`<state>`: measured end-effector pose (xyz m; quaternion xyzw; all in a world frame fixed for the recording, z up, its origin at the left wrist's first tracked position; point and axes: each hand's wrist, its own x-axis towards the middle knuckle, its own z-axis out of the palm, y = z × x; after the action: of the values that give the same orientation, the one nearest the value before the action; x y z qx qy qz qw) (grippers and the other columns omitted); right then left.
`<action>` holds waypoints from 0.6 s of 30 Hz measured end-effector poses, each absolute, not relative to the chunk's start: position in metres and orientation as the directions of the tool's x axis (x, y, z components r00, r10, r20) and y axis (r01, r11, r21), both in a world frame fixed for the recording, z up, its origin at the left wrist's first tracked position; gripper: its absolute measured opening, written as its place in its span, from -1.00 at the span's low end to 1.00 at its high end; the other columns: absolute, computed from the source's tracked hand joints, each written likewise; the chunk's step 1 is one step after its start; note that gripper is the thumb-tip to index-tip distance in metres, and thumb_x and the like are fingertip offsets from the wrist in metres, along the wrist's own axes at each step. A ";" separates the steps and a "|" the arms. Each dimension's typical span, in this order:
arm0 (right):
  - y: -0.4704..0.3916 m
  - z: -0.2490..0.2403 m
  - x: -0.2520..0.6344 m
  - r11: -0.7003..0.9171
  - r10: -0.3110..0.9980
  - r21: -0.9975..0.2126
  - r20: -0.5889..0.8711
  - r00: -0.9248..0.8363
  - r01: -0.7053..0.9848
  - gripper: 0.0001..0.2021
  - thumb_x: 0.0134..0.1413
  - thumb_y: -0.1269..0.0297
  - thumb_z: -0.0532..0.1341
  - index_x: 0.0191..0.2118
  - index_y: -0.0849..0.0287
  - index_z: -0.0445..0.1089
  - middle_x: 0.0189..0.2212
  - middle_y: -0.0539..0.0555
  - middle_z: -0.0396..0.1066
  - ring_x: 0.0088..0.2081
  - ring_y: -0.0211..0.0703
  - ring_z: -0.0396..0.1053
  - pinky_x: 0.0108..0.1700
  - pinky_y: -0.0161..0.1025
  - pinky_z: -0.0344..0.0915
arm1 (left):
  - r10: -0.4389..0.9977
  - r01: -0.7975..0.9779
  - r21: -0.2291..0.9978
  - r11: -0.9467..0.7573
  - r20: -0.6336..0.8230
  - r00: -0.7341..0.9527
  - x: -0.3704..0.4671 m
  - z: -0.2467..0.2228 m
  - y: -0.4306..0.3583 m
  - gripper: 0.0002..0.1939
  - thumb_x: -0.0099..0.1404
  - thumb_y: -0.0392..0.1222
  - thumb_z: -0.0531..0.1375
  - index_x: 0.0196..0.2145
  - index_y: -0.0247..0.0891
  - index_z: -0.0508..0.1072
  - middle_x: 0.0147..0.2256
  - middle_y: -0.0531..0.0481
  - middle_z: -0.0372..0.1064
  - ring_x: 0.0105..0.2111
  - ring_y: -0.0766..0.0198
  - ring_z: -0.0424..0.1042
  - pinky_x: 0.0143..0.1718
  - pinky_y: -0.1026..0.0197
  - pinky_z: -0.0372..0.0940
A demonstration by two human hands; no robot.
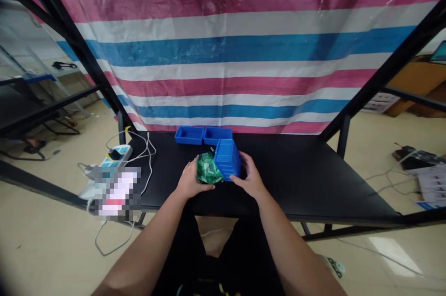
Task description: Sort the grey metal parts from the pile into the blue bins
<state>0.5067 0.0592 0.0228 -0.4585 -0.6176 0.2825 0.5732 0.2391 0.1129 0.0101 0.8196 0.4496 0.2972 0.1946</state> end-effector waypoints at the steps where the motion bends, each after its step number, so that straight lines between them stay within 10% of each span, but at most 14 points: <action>1: 0.060 0.020 0.508 0.430 0.883 -0.881 0.456 0.109 0.195 -0.12 -0.11 0.20 0.48 0.31 -0.04 0.09 0.30 0.21 0.15 0.31 0.16 0.17 0.29 0.17 0.18 | 0.854 0.616 0.594 -0.517 0.314 0.414 0.239 0.010 0.113 0.43 -0.17 0.25 0.49 0.43 -0.29 -0.19 0.36 -0.42 0.03 0.36 -0.26 0.08 0.36 -0.31 -0.08; 18: 0.096 -0.006 0.576 0.368 0.716 -0.929 0.259 0.649 -0.035 0.12 -0.27 0.20 0.50 0.35 -0.16 -0.18 0.24 0.14 0.23 0.12 -0.05 0.37 0.21 0.14 0.27 | 0.882 0.433 0.781 -0.449 0.312 0.352 0.230 0.006 0.115 0.41 -0.09 -0.23 0.44 0.46 -0.14 -0.43 0.36 -0.32 -0.01 0.35 -0.23 0.07 0.26 -0.19 0.18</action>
<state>0.5765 0.0963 -0.0058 -0.5042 -0.3374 0.2488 0.7551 0.2304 0.1148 0.0064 0.7651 0.4297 0.3732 0.3011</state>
